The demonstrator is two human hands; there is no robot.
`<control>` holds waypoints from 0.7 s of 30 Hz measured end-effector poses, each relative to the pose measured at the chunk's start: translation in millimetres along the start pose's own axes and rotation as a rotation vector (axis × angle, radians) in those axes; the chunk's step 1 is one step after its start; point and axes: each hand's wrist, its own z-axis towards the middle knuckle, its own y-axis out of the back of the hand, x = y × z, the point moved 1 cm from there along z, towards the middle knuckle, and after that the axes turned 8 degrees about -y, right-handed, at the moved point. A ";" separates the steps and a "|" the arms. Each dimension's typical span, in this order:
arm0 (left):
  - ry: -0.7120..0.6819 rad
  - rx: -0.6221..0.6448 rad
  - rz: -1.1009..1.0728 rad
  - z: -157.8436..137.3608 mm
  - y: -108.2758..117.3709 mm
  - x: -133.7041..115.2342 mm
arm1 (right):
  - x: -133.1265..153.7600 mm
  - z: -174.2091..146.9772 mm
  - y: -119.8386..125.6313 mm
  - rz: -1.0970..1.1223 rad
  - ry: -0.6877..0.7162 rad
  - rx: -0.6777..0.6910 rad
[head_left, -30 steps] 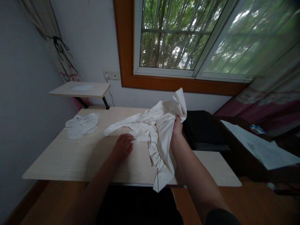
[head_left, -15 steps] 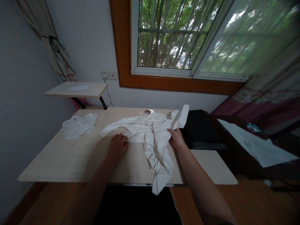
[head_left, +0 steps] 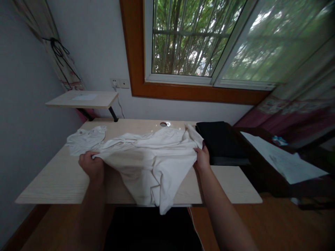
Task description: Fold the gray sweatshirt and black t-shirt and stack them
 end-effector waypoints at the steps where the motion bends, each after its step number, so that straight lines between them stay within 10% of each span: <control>1: 0.000 -0.039 -0.001 0.6 4.4 -0.5 | -0.1 -0.3 -1.8 0.000 0.015 0.010; 12: -0.346 -0.253 -0.182 45.1 48.9 -39.6 | -15.0 3.0 4.6 -0.235 0.193 -0.025; 21: -0.746 0.709 -0.096 48.1 -57.2 -95.1 | -8.3 -6.4 1.8 -0.423 0.285 -0.067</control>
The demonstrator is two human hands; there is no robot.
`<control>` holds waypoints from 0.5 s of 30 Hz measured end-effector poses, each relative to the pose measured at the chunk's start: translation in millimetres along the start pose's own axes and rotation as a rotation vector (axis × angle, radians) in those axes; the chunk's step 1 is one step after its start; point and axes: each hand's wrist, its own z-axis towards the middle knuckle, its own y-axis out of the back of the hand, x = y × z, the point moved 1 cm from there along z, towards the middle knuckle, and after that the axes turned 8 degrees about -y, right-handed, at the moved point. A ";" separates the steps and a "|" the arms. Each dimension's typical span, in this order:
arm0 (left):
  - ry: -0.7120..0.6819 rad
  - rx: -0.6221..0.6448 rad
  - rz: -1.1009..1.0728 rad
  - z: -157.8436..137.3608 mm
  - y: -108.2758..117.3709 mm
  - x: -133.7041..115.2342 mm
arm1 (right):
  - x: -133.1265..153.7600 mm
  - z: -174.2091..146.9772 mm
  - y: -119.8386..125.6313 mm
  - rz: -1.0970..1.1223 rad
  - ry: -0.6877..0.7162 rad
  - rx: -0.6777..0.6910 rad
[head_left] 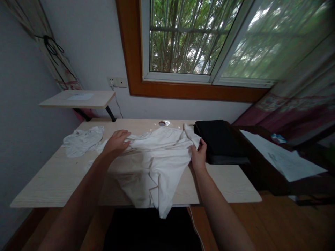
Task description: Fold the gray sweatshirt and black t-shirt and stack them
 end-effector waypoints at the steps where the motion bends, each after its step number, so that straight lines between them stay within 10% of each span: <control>1: -0.023 0.050 -0.006 5.3 -11.2 -1.4 | 1.7 -0.8 0.1 -0.001 -0.005 -0.001; 5: 0.014 0.146 0.044 16.3 -36.0 -4.1 | 4.3 -2.5 -0.2 0.002 0.013 -0.011; 10: 0.403 0.062 0.050 17.6 -33.4 7.8 | 4.0 -4.1 -1.9 0.000 0.017 0.007; 15: 0.579 0.022 -0.508 6.3 -27.8 13.7 | 15.6 -12.7 -2.2 -0.152 0.196 -0.020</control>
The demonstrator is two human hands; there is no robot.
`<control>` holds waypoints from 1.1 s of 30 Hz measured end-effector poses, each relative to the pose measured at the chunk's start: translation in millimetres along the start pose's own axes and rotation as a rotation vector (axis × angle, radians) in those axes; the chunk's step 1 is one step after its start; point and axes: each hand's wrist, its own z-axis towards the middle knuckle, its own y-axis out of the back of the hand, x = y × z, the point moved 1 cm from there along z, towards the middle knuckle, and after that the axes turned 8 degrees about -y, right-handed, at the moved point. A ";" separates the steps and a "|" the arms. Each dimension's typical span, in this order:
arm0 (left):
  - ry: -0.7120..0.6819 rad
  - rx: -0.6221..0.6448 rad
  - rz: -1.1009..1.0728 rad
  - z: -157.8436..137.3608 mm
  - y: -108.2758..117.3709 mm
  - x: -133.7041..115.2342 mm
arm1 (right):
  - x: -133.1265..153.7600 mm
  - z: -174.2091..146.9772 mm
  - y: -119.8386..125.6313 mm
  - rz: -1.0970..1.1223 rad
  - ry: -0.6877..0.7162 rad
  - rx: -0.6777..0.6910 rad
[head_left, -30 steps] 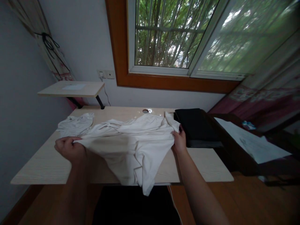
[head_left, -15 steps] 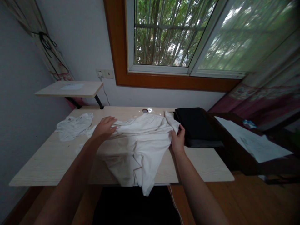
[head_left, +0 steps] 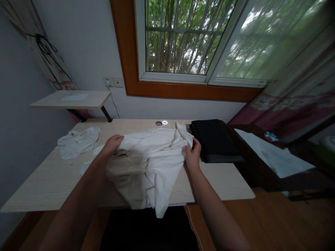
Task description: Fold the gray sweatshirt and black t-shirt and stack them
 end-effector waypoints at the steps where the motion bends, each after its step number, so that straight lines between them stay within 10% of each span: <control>1: 0.021 0.060 -0.143 -4.6 0.1 -2.0 | 4.4 -2.3 1.3 -0.048 0.061 -0.026; 5: 0.040 0.262 -0.504 -30.3 -2.3 -27.5 | 24.5 -16.4 2.8 -0.167 0.232 0.006; 11: -0.042 0.548 -0.502 -64.4 -31.9 -80.5 | 45.1 -45.3 -26.3 0.028 0.164 0.750; 14: -0.256 0.718 -0.425 -74.1 -60.9 -97.7 | 42.5 -48.0 -36.1 0.091 0.020 0.914; 20: -0.646 0.651 -0.214 -87.9 -112.1 -103.2 | 30.9 -35.7 -28.3 0.252 -0.261 0.911; 33: -0.564 0.713 -0.223 -108.3 -114.5 -111.7 | 16.1 -26.5 -30.3 0.310 -0.310 0.849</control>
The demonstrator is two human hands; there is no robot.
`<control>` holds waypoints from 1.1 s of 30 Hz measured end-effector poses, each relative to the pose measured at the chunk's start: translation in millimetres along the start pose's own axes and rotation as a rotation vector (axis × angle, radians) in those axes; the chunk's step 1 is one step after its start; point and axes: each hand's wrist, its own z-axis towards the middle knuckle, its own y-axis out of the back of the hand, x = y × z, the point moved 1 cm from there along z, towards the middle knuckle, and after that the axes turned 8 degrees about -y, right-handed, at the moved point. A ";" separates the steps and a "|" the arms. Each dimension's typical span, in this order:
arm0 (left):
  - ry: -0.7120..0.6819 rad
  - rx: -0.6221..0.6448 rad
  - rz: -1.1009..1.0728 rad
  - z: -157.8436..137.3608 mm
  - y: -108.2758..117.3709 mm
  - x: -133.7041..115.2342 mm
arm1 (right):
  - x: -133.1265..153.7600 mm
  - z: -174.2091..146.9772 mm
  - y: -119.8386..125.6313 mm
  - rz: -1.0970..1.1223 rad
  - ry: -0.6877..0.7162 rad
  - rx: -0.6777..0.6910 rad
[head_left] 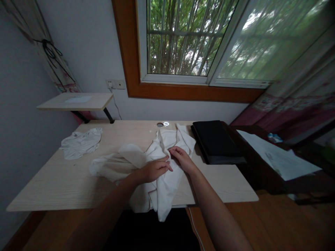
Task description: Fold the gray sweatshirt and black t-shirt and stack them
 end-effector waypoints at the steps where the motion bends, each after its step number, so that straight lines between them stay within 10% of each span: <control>1: -0.002 0.004 -0.007 0.6 1.2 2.1 | 0.8 -0.3 -0.5 0.001 0.001 -0.005; 23: -0.007 0.002 -0.142 -2.7 6.6 33.4 | -3.0 4.2 -1.3 -0.041 -0.002 0.068; 33: -0.080 -0.081 -0.230 -5.9 6.1 42.2 | -8.2 3.0 -1.5 -0.485 0.050 -0.012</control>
